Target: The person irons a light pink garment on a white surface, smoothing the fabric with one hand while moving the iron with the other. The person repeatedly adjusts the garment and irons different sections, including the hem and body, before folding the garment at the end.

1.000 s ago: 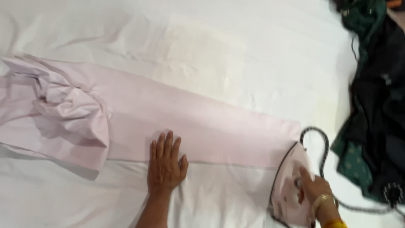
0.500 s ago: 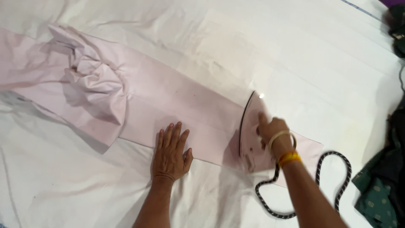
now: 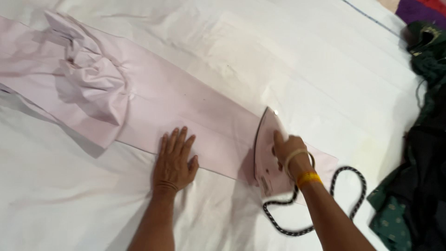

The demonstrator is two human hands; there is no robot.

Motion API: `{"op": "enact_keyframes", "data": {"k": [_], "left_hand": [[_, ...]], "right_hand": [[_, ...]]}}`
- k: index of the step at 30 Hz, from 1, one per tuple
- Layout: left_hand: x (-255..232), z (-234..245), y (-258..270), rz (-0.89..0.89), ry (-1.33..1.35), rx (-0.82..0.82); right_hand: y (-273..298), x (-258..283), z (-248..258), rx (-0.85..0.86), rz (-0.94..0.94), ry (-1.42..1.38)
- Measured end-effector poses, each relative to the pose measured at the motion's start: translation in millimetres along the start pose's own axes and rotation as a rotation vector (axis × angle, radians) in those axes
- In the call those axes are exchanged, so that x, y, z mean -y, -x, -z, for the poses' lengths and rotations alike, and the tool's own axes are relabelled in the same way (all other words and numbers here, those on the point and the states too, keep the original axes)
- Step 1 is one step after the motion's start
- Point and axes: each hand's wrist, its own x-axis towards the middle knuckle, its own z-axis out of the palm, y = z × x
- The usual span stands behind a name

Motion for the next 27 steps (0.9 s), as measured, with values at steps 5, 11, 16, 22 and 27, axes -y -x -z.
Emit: {"op": "enact_keyframes", "data": {"k": [5,11,16,22,27], "left_hand": [[0,-2,3,0.009,-0.003,-0.037],[-6,-1,0,0.027,0.010,-0.017],[-2,0,2,0.033,-0.006,0.001],[-4,-2,0,0.015,-0.039,-0.012],[-5,-1,1,0.019,-0.014,-0.008]], "right_hand": [[-37,38,22,-0.004,0.027,0.074],[-2,-17,10,0.048,0.130,0.284],[2,-16,15,-0.012,0.053,0.097],[-22,-5,28,-0.009,0.076,0.084],[10,-60,19,0.005,0.033,0.222]]}}
